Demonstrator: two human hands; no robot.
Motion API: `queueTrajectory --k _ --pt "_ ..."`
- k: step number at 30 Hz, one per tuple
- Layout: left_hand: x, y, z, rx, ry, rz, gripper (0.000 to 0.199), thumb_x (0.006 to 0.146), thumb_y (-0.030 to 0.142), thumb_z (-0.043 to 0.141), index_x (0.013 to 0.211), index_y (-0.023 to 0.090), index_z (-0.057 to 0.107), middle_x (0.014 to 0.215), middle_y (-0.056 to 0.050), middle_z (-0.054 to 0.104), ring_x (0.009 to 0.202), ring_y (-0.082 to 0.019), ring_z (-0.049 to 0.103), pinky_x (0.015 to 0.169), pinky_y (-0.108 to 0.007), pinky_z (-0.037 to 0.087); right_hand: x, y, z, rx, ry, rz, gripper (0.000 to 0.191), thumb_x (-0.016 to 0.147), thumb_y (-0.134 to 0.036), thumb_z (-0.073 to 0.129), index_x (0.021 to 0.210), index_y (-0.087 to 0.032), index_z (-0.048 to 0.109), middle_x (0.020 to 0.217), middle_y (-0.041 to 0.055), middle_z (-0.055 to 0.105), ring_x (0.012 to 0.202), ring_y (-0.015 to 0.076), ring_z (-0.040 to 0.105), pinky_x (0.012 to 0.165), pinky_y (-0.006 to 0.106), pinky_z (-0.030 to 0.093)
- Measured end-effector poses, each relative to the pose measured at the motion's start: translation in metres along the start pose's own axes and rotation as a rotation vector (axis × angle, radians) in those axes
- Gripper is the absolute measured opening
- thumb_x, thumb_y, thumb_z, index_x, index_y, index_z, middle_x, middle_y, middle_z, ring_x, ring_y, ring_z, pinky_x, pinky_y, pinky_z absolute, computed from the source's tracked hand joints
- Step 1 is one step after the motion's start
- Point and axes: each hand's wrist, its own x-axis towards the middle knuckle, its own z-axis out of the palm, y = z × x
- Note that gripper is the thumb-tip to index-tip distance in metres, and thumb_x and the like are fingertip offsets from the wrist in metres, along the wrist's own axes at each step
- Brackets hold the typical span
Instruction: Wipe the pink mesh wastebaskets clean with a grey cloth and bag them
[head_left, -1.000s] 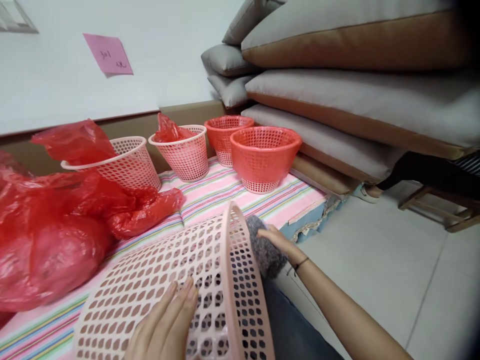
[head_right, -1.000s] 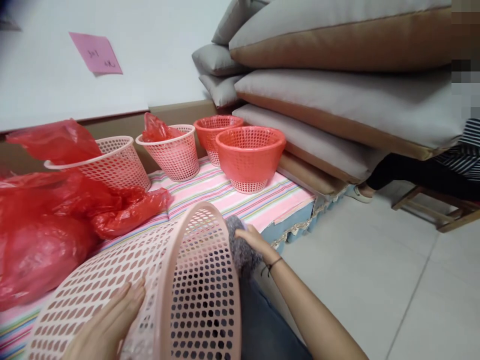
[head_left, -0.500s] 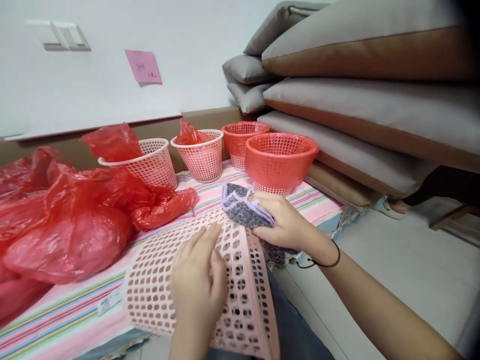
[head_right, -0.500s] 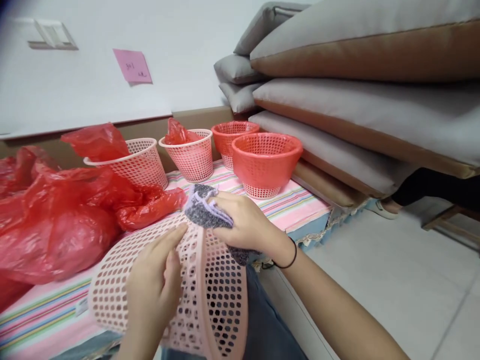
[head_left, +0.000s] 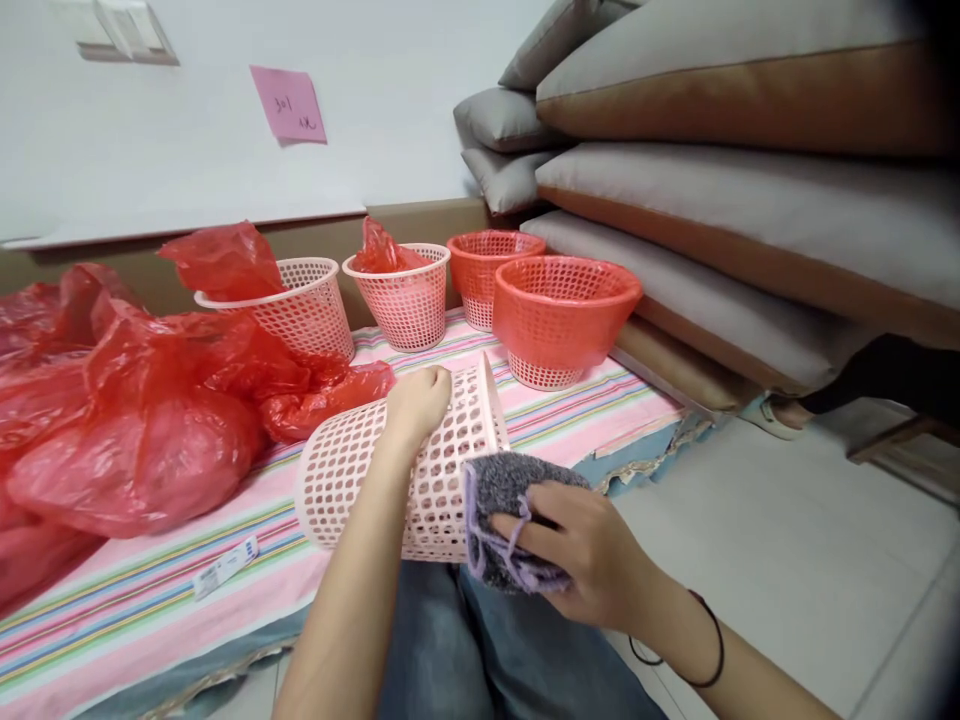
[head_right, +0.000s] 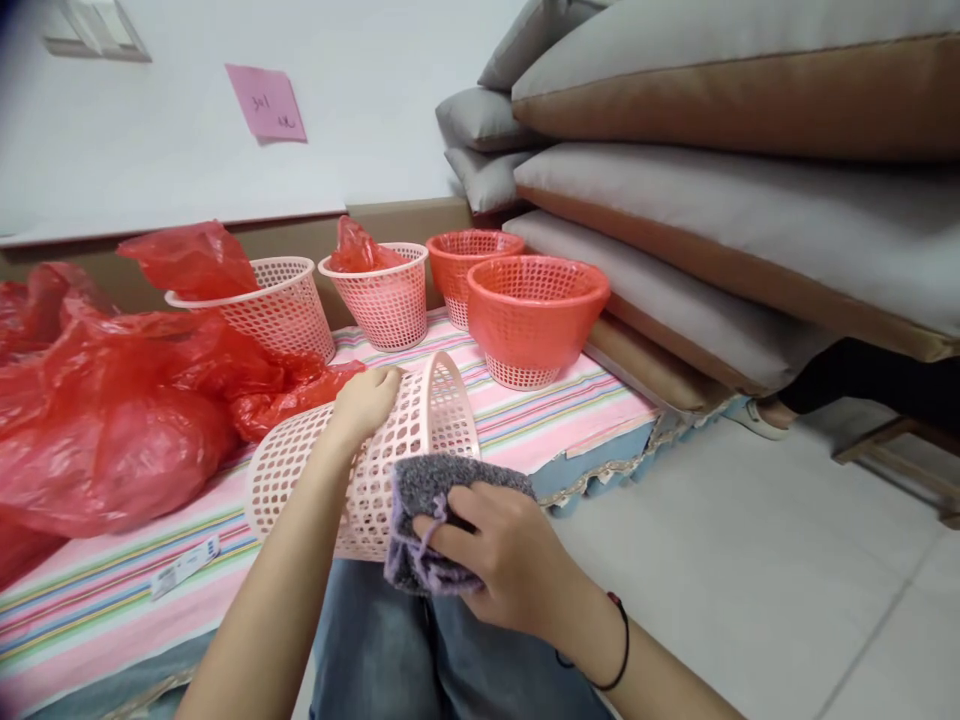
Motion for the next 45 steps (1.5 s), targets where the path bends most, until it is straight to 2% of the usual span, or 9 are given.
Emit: queueTrajectory --k 6,10,14,18,26,31,35,40,45 --pt "0.025 -0.001 0.013 -0.031 0.006 0.013 0.051 0.095 0.034 0.024 0.105 0.012 0.069 0.116 -0.020 0.070 0.112 -0.037 0.063 0.094 -0.048 0.045 -0.067 0.001 0.048 0.022 0.118 0.014 0.030 0.078 -0.019 0.050 0.104 -0.023 0.064 0.070 0.0031 0.053 0.060 0.0185 0.045 0.053 0.030 0.032" --pt "0.023 -0.006 0.022 -0.103 0.113 0.067 0.052 0.096 0.027 0.025 0.145 0.013 0.038 0.129 -0.019 0.063 0.120 -0.031 0.059 0.100 -0.050 0.042 -0.091 -0.002 0.073 0.006 0.175 0.082 0.031 0.076 -0.015 0.049 0.101 -0.022 0.065 0.071 0.0049 0.058 0.061 0.0195 0.049 0.052 0.030 0.036" --pt "0.018 -0.008 0.022 -0.272 0.319 0.606 0.060 0.083 0.003 0.033 0.141 0.018 0.042 0.149 -0.012 0.046 0.136 -0.019 0.042 0.111 -0.042 0.034 -0.087 -0.005 0.073 0.034 0.207 0.107 0.037 0.079 -0.020 0.047 0.111 -0.021 0.065 0.074 0.0067 0.060 0.063 0.0208 0.053 0.053 0.031 0.042" --pt "0.013 -0.001 0.013 -0.246 0.220 0.921 0.041 0.080 0.000 0.037 0.100 0.021 0.066 0.126 -0.007 0.066 0.127 -0.020 0.050 0.108 -0.043 0.039 -0.073 -0.006 0.064 0.064 0.269 0.132 0.042 0.079 -0.020 0.047 0.118 -0.021 0.063 0.075 0.0068 0.059 0.064 0.0204 0.055 0.054 0.031 0.045" --pt "-0.011 0.012 -0.020 -0.410 0.533 0.740 0.022 0.072 0.004 0.045 0.067 0.024 0.053 0.079 -0.001 0.071 0.097 -0.021 0.062 0.093 -0.040 0.048 -0.043 -0.017 0.049 0.222 0.467 0.410 0.040 0.079 -0.022 0.056 0.119 -0.025 0.059 0.078 0.0047 0.057 0.066 0.0206 0.057 0.057 0.033 0.051" --pt "-0.029 0.010 -0.057 -0.521 0.928 0.560 0.019 0.079 0.009 0.048 0.070 0.025 0.052 0.085 0.000 0.068 0.108 -0.021 0.061 0.102 -0.045 0.045 -0.011 -0.013 0.014 0.283 0.728 0.609 0.024 0.081 -0.021 0.063 0.104 -0.023 0.058 0.086 0.0064 0.058 0.078 0.0232 0.060 0.064 0.034 0.053" --pt "-0.048 0.001 -0.048 -0.634 1.155 0.383 0.016 0.086 0.015 0.048 0.073 0.024 0.050 0.091 -0.002 0.064 0.111 -0.022 0.060 0.105 -0.049 0.042 0.017 -0.012 -0.014 0.147 0.755 0.552 0.026 0.081 -0.020 0.063 0.106 -0.023 0.059 0.090 0.0074 0.055 0.087 0.0262 0.057 0.076 0.042 0.052" --pt "-0.091 -0.029 -0.014 -0.534 1.054 0.150 0.008 0.091 0.019 0.045 0.090 0.023 0.053 0.105 -0.006 0.063 0.122 -0.023 0.055 0.111 -0.050 0.035 0.033 -0.019 0.002 0.004 0.612 0.384 0.046 0.081 -0.017 0.054 0.126 -0.028 0.055 0.125 0.0124 0.044 0.122 0.0359 0.042 0.100 0.062 0.037" --pt "-0.135 -0.044 -0.022 -0.101 0.808 0.150 0.017 0.090 0.018 0.051 0.105 0.024 0.055 0.112 -0.010 0.063 0.130 -0.030 0.046 0.113 -0.060 0.024 0.043 -0.026 0.033 0.156 0.391 0.309 0.054 0.081 -0.009 0.044 0.133 -0.025 0.050 0.147 0.0098 0.041 0.142 0.0364 0.025 0.110 0.071 0.018"
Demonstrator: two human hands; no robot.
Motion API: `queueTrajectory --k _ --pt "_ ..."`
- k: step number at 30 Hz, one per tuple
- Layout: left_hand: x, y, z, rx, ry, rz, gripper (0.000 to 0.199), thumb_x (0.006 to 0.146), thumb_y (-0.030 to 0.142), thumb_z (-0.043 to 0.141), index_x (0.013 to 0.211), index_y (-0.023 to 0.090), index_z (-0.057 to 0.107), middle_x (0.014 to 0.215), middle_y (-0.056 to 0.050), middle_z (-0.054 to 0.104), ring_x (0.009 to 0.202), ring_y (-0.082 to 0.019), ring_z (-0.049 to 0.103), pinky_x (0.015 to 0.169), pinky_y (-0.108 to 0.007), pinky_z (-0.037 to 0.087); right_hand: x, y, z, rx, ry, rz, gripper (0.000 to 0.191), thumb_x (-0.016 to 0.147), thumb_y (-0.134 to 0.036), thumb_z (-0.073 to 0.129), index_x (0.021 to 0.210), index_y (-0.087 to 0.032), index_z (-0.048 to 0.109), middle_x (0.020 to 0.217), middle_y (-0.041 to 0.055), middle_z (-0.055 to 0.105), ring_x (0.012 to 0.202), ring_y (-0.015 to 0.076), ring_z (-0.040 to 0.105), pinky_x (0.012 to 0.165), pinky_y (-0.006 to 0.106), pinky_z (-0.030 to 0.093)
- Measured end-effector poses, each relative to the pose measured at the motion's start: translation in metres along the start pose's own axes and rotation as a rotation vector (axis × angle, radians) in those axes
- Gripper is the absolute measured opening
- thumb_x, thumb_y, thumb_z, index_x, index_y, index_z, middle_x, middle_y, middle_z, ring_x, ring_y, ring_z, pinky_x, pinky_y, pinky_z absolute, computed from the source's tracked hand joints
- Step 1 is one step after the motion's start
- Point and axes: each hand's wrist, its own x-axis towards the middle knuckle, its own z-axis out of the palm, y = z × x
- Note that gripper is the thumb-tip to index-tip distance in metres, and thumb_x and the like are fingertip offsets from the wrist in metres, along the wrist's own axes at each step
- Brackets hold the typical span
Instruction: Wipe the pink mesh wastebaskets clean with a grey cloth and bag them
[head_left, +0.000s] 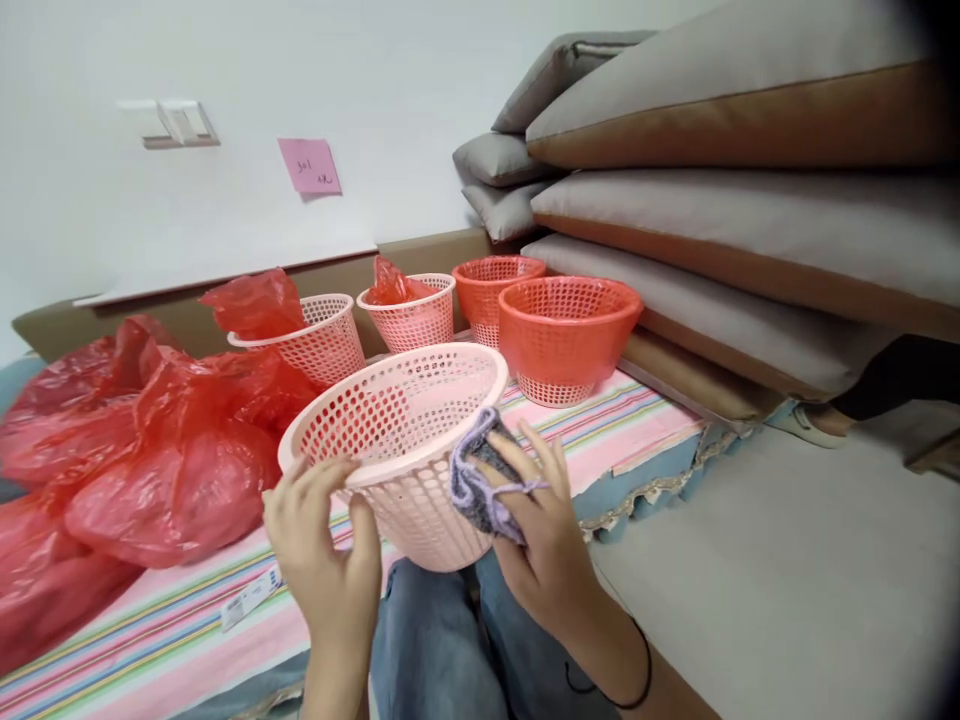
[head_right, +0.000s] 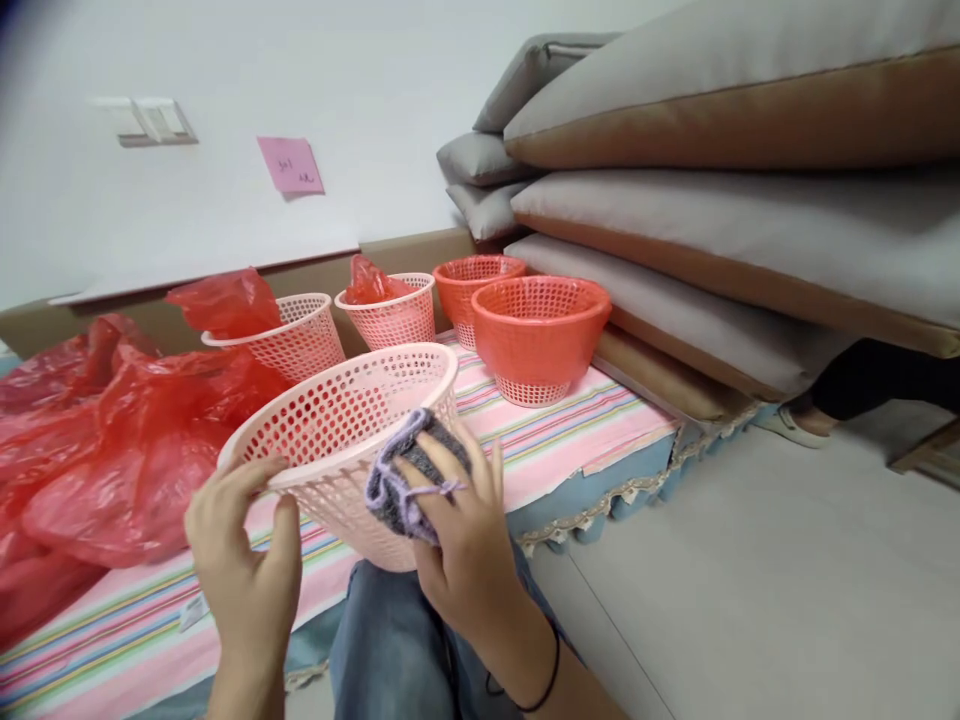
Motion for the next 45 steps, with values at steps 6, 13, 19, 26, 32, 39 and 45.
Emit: queueTrajectory --k 6,13,19,26,32,39,45 --pt "0.009 0.007 -0.012 0.125 -0.203 0.261 0.021 0.087 0.034 0.060 0.100 0.021 0.053 0.105 -0.010 0.067 0.110 -0.031 0.058 0.113 -0.061 0.019 0.009 0.001 -0.005 0.192 0.153 -0.044 0.061 0.082 -0.006 0.043 0.141 -0.025 0.044 0.150 0.0096 0.042 0.142 0.0293 0.033 0.111 0.056 0.037" --pt "0.016 -0.001 0.003 0.133 -0.217 0.337 0.035 0.096 0.047 0.039 0.076 0.021 0.050 0.063 -0.002 0.055 0.062 -0.020 0.051 0.059 -0.031 0.032 0.034 0.007 -0.020 0.017 0.106 -0.121 0.058 0.082 -0.009 0.046 0.139 -0.024 0.050 0.156 0.0070 0.031 0.147 0.0337 0.021 0.113 0.061 0.030" --pt "0.015 -0.014 0.013 0.004 -0.116 0.264 0.041 0.099 0.036 0.034 0.062 0.021 0.042 0.054 0.000 0.046 0.054 -0.016 0.044 0.058 -0.030 0.027 0.061 0.015 0.000 0.066 -0.091 -0.038 0.054 0.072 -0.013 0.047 0.125 -0.014 0.060 0.146 0.0111 0.047 0.142 0.0323 0.030 0.114 0.054 0.033" --pt "0.022 -0.020 0.018 -0.061 -0.141 0.329 0.038 0.096 0.029 0.040 0.059 0.020 0.045 0.052 0.001 0.047 0.053 -0.015 0.046 0.057 -0.030 0.029 0.122 0.059 0.001 -0.047 -0.104 0.190 0.021 0.072 -0.025 0.047 0.081 -0.017 0.065 0.090 0.0124 0.070 0.088 0.0273 0.062 0.085 0.041 0.048" --pt "0.034 -0.038 0.022 -0.191 -0.127 0.288 0.040 0.093 0.025 0.041 0.054 0.020 0.044 0.050 0.001 0.047 0.050 -0.014 0.044 0.056 -0.030 0.030 0.159 0.114 0.016 0.245 -0.239 0.342 0.015 0.066 -0.030 0.046 0.064 -0.018 0.055 0.067 0.0014 0.061 0.064 0.0163 0.051 0.065 0.028 0.042" --pt "0.079 -0.103 0.017 -0.318 -0.290 -0.065 0.043 0.086 0.041 0.042 0.048 0.023 0.038 0.049 0.000 0.046 0.052 -0.016 0.046 0.058 -0.031 0.039 0.158 0.114 0.028 0.286 -0.295 0.330 0.015 0.066 -0.032 0.042 0.064 -0.020 0.050 0.064 0.0004 0.056 0.062 0.0156 0.047 0.059 0.027 0.039" --pt "0.107 -0.109 -0.022 -0.056 -0.214 -0.098 0.023 0.081 0.044 0.056 0.083 0.021 0.062 0.089 -0.006 0.069 0.086 -0.024 0.063 0.081 -0.034 0.046 0.112 0.029 0.030 -0.088 -0.341 0.133 0.010 0.071 -0.024 0.047 0.067 -0.019 0.056 0.074 0.0070 0.063 0.073 0.0203 0.052 0.070 0.031 0.039"
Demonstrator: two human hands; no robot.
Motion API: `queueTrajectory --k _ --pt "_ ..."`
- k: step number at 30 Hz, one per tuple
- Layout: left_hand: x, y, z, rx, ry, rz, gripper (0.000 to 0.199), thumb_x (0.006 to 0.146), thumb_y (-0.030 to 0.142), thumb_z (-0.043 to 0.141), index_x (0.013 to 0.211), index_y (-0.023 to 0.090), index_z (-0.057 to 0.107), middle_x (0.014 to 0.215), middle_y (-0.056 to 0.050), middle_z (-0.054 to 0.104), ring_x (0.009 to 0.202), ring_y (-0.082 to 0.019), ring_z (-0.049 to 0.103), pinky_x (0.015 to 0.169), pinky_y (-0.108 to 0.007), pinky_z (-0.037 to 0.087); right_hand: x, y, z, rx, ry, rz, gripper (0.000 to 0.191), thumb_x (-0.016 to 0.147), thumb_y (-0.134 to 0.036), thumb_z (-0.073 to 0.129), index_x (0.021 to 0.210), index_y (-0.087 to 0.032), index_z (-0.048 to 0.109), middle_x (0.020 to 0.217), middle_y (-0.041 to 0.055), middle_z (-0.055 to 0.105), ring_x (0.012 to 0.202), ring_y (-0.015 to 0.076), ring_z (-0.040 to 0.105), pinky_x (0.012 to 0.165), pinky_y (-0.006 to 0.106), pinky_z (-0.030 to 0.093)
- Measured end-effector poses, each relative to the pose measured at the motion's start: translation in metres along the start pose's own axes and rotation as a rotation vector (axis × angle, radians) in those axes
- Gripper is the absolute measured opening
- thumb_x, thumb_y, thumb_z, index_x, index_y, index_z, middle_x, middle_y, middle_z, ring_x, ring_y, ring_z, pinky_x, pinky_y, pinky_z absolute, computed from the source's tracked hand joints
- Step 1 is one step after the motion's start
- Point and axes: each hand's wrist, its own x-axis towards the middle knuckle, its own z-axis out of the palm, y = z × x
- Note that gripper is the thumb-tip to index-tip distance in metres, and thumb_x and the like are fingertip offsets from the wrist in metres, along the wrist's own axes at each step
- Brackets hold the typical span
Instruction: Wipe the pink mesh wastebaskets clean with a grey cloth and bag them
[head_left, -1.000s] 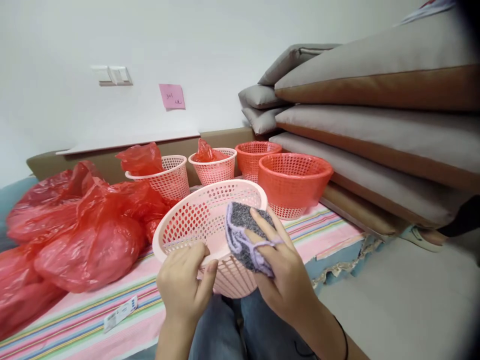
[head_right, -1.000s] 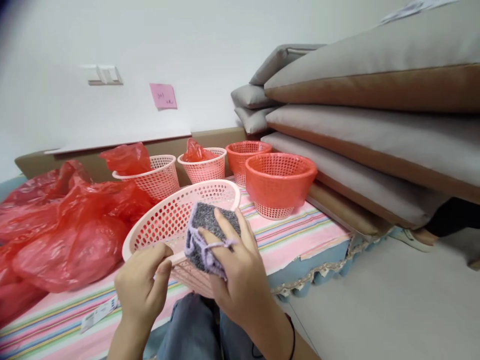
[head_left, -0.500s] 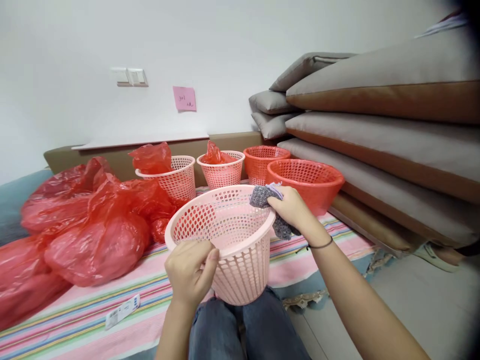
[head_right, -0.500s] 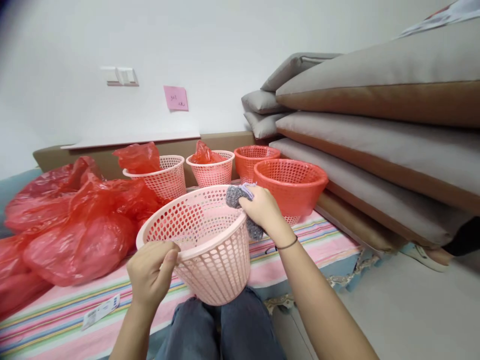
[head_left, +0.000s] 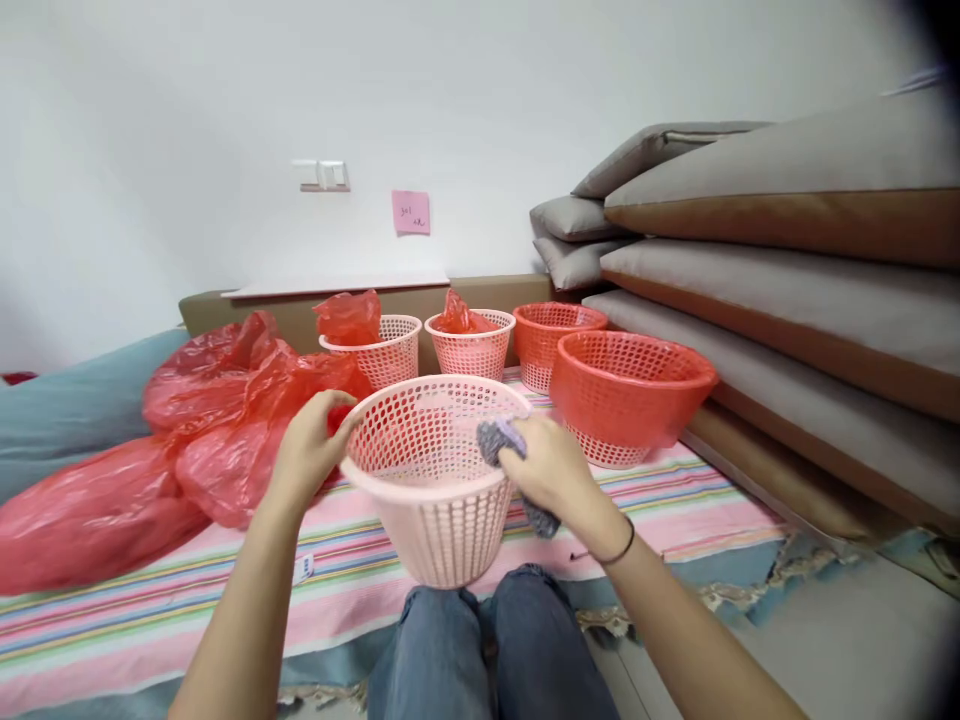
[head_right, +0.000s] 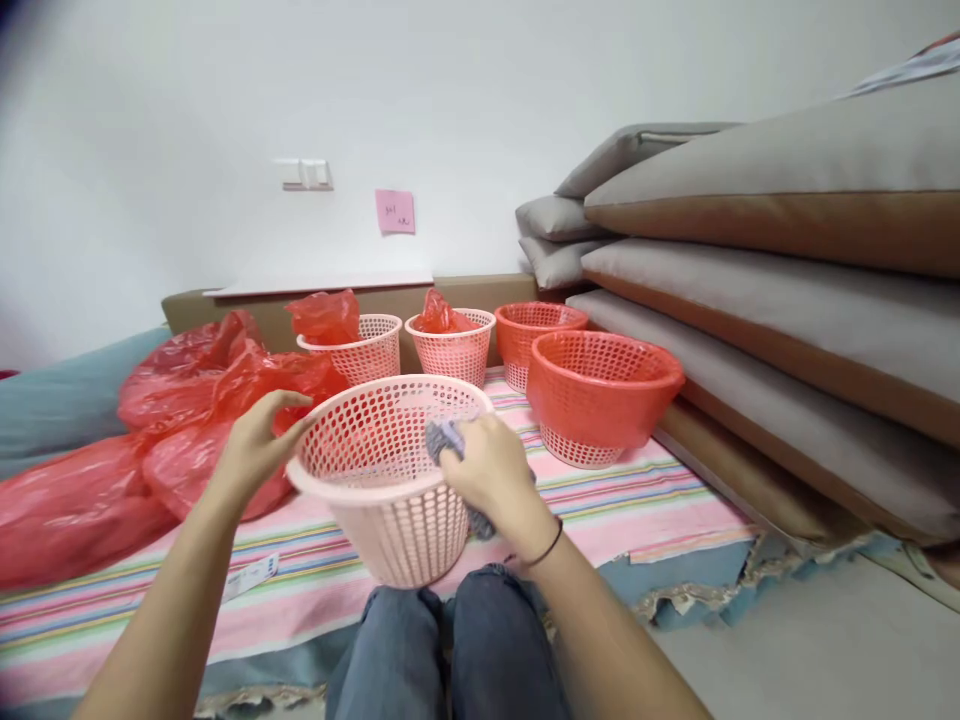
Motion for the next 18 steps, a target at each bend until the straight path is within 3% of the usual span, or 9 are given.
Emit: queueTrajectory --k 2,3,5,8,10,12,15,18 --pt "-0.018 0.028 -0.005 0.073 0.047 0.051 0.025 0.086 0.042 0.052 0.092 0.020 0.062 0.095 -0.007 0.070 0.092 -0.024 0.064 0.084 -0.034 0.045 -0.019 -0.023 0.009 -0.189 0.020 -0.062 0.013 0.072 -0.022 0.048 0.072 -0.017 0.060 0.079 0.0107 0.065 0.082 0.0243 0.055 0.078 0.034 0.041" --pt "-0.032 0.045 -0.003 0.039 -0.007 0.077 0.025 0.090 0.041 0.047 0.093 0.021 0.062 0.093 -0.006 0.070 0.088 -0.022 0.065 0.079 -0.032 0.046 -0.026 -0.031 0.013 -0.236 0.036 -0.086 0.014 0.072 -0.021 0.049 0.075 -0.017 0.062 0.080 0.0119 0.065 0.086 0.0261 0.056 0.083 0.036 0.042" --pt "-0.062 0.077 0.009 0.077 -0.156 0.136 0.032 0.095 0.039 0.038 0.083 0.021 0.061 0.081 -0.004 0.070 0.075 -0.020 0.065 0.066 -0.029 0.044 -0.036 -0.039 0.018 -0.272 0.074 -0.120 0.015 0.070 -0.020 0.051 0.076 -0.015 0.063 0.080 0.0130 0.065 0.088 0.0281 0.056 0.090 0.040 0.041" --pt "-0.096 0.103 0.032 0.334 -0.172 0.292 0.043 0.097 0.035 0.036 0.060 0.021 0.054 0.052 -0.002 0.059 0.051 -0.018 0.056 0.052 -0.029 0.031 -0.038 -0.029 0.019 -0.224 0.115 -0.160 0.010 0.069 -0.020 0.051 0.072 -0.018 0.060 0.073 0.0111 0.063 0.082 0.0276 0.056 0.092 0.042 0.042" --pt "-0.104 0.098 0.041 0.401 -0.157 0.389 0.045 0.096 0.037 0.040 0.055 0.021 0.051 0.047 -0.001 0.055 0.047 -0.018 0.053 0.051 -0.030 0.027 -0.035 -0.011 0.018 -0.109 0.124 -0.208 0.007 0.068 -0.021 0.050 0.068 -0.020 0.057 0.072 0.0097 0.061 0.079 0.0269 0.055 0.086 0.041 0.046" --pt "-0.098 0.081 0.041 0.352 -0.199 0.436 0.047 0.096 0.039 0.041 0.054 0.020 0.051 0.048 -0.001 0.054 0.047 -0.016 0.053 0.052 -0.029 0.027 -0.028 0.012 0.017 0.087 0.099 -0.308 0.006 0.065 -0.022 0.050 0.067 -0.022 0.055 0.075 0.0085 0.063 0.080 0.0262 0.057 0.083 0.041 0.048" --pt "-0.077 0.048 0.031 0.224 -0.290 0.462 0.051 0.094 0.046 0.042 0.051 0.020 0.046 0.047 0.001 0.050 0.046 -0.013 0.050 0.052 -0.026 0.027 -0.014 0.045 0.022 0.393 0.060 -0.413 0.013 0.060 -0.024 0.052 0.071 -0.023 0.058 0.085 0.0067 0.068 0.087 0.0260 0.061 0.094 0.044 0.046" --pt "-0.059 0.026 0.024 0.143 -0.364 0.470 0.054 0.084 0.060 0.053 0.050 0.019 0.044 0.046 0.003 0.047 0.046 -0.012 0.048 0.050 -0.025 0.025 0.009 0.070 0.034 0.638 0.104 -0.201 0.023 0.054 -0.026 0.056 0.076 -0.022 0.064 0.095 0.0062 0.071 0.097 0.0277 0.062 0.100 0.044 0.042"
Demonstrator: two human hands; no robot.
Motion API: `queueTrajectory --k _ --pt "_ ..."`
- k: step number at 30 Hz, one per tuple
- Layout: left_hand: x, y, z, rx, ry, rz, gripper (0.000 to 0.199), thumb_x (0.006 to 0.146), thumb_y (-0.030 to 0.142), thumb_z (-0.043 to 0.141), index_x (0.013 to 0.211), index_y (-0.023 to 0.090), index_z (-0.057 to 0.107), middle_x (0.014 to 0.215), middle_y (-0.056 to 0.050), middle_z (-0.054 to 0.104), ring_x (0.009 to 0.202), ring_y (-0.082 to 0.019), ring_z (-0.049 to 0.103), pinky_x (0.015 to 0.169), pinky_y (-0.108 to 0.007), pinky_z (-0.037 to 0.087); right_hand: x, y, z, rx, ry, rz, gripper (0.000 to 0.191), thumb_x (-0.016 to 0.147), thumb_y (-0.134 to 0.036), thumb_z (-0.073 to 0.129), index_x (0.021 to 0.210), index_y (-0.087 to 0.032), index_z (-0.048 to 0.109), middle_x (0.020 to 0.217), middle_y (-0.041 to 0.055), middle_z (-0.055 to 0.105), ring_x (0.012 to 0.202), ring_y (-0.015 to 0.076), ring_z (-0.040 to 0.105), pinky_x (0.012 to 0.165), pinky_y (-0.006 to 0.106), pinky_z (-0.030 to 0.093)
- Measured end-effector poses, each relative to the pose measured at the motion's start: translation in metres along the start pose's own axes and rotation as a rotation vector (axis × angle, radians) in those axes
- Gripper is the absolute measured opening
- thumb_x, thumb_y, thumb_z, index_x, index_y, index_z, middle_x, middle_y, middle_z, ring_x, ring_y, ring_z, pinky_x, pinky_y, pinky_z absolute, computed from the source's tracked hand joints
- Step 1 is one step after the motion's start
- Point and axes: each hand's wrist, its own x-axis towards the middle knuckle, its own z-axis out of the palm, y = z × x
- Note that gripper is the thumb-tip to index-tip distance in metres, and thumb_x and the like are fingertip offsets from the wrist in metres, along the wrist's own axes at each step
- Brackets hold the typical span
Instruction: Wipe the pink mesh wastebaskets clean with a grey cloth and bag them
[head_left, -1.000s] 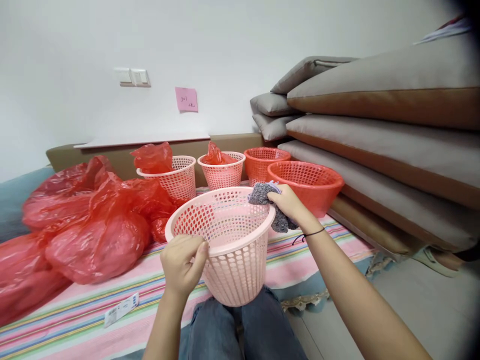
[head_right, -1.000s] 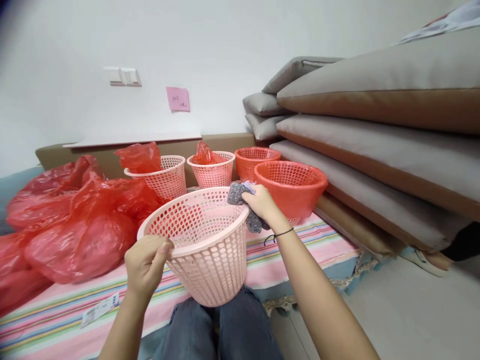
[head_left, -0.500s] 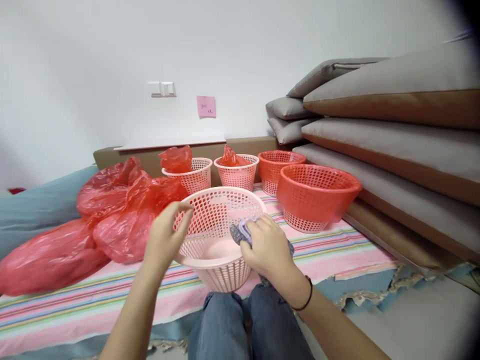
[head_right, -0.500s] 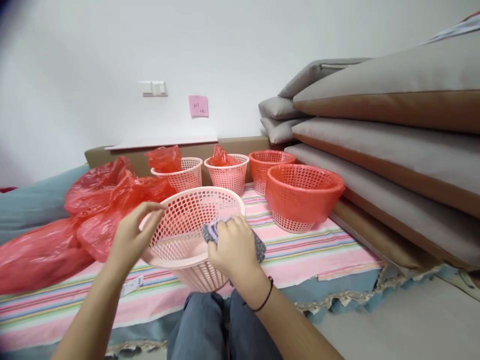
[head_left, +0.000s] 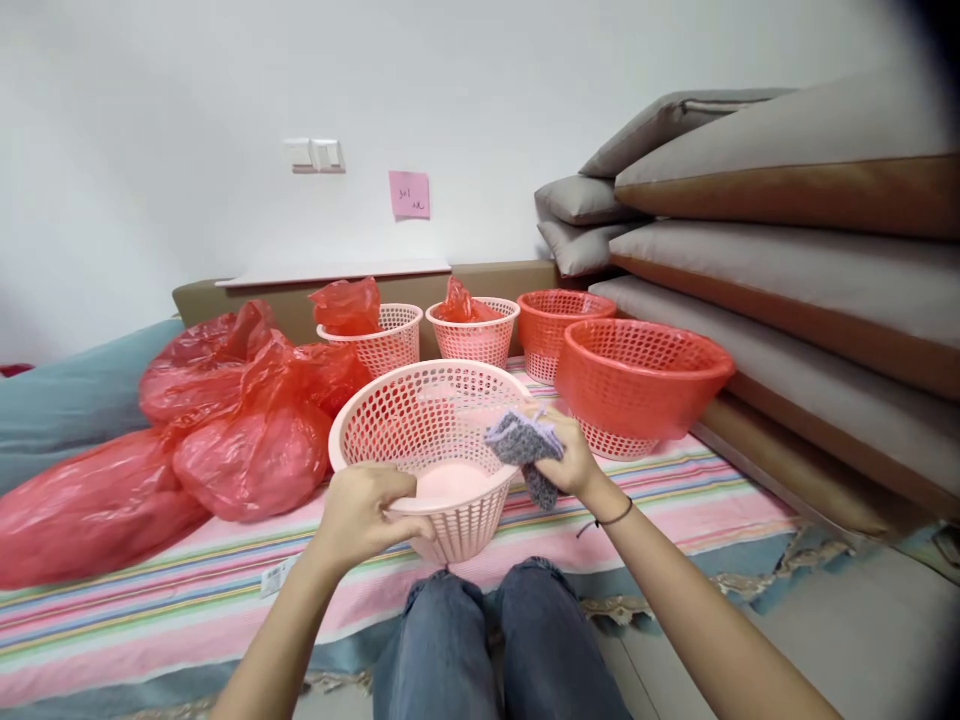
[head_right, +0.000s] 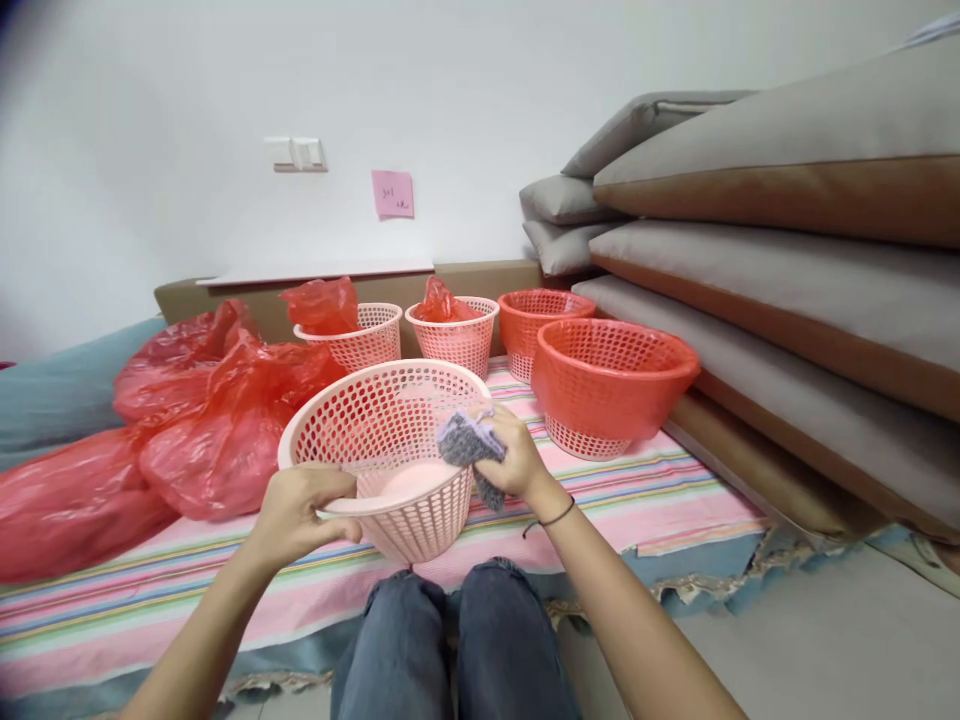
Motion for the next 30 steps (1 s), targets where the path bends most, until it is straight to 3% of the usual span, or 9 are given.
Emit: queueTrajectory --k 3,7,9,14,17,20,25,27,30 --pt "0.006 -0.010 -0.002 -0.006 -0.048 -0.036 0.054 0.075 0.061 0.064 0.048 0.019 0.043 0.046 0.004 0.046 0.046 -0.011 0.046 0.050 -0.024 0.023 0.022 0.030 0.002 0.122 0.201 0.219 0.021 0.056 -0.030 0.056 0.073 -0.019 0.063 0.087 0.0054 0.071 0.088 0.0252 0.062 0.089 0.040 0.047" --pt "0.011 -0.019 -0.005 -0.029 -0.010 -0.168 0.053 0.074 0.058 0.067 0.044 0.019 0.045 0.045 0.004 0.044 0.046 -0.010 0.042 0.050 -0.024 0.022 0.038 0.062 0.000 0.168 0.436 0.358 0.024 0.064 -0.037 0.055 0.075 -0.016 0.061 0.076 0.0040 0.067 0.074 0.0194 0.058 0.075 0.033 0.049" --pt "0.011 -0.027 -0.008 -0.089 0.128 -0.276 0.052 0.072 0.056 0.069 0.044 0.019 0.048 0.044 0.005 0.042 0.045 -0.010 0.039 0.049 -0.024 0.022 0.036 0.072 -0.004 0.197 0.584 0.406 0.030 0.066 -0.040 0.054 0.083 -0.015 0.060 0.082 0.0049 0.067 0.077 0.0190 0.058 0.075 0.032 0.048" --pt "0.019 -0.041 -0.005 -0.325 0.684 -0.691 0.033 0.067 0.046 0.076 0.057 0.018 0.063 0.050 0.004 0.053 0.049 -0.011 0.044 0.049 -0.023 0.031 0.026 0.066 -0.014 0.316 0.879 0.414 0.046 0.073 -0.045 0.054 0.109 -0.016 0.058 0.111 0.0078 0.065 0.095 0.0195 0.062 0.087 0.034 0.048" --pt "0.036 -0.049 0.011 -0.502 0.831 -0.769 0.034 0.068 0.043 0.075 0.053 0.018 0.058 0.048 0.004 0.050 0.047 -0.010 0.042 0.047 -0.023 0.032 0.033 0.046 -0.020 0.405 0.987 0.299 0.047 0.072 -0.043 0.064 0.113 -0.018 0.060 0.115 0.0076 0.065 0.100 0.0209 0.063 0.092 0.039 0.049" --pt "0.057 -0.064 0.028 -0.584 0.902 -0.812 0.047 0.073 0.045 0.069 0.043 0.019 0.044 0.042 0.006 0.039 0.043 -0.008 0.034 0.045 -0.023 0.027 0.046 0.024 -0.027 0.362 0.991 0.167 0.043 0.069 -0.040 0.072 0.105 -0.017 0.066 0.110 0.0075 0.068 0.099 0.0230 0.065 0.093 0.043 0.050" --pt "0.075 -0.089 0.039 -0.616 0.849 -0.902 0.055 0.068 0.051 0.074 0.043 0.021 0.035 0.043 0.007 0.029 0.043 -0.008 0.026 0.043 -0.024 0.021 0.056 0.009 -0.036 0.157 0.859 0.075 0.042 0.069 -0.042 0.075 0.104 -0.018 0.069 0.109 0.0085 0.070 0.103 0.0263 0.065 0.097 0.048 0.050" --pt "0.076 -0.084 0.044 -0.557 0.888 -0.933 0.055 0.068 0.052 0.074 0.045 0.021 0.034 0.045 0.008 0.026 0.045 -0.008 0.025 0.043 -0.024 0.020 0.056 0.013 -0.035 0.075 0.806 0.068 0.043 0.075 -0.043 0.072 0.110 -0.019 0.068 0.115 0.0095 0.069 0.108 0.0278 0.064 0.099 0.051 0.049" --pt "0.077 -0.057 0.061 -0.448 1.028 -0.975 0.054 0.074 0.050 0.070 0.047 0.021 0.034 0.048 0.007 0.026 0.047 -0.008 0.025 0.044 -0.025 0.020 0.056 0.018 -0.025 -0.109 0.796 0.056 0.043 0.082 -0.040 0.066 0.120 -0.021 0.064 0.122 0.0103 0.066 0.114 0.0291 0.062 0.103 0.055 0.044"
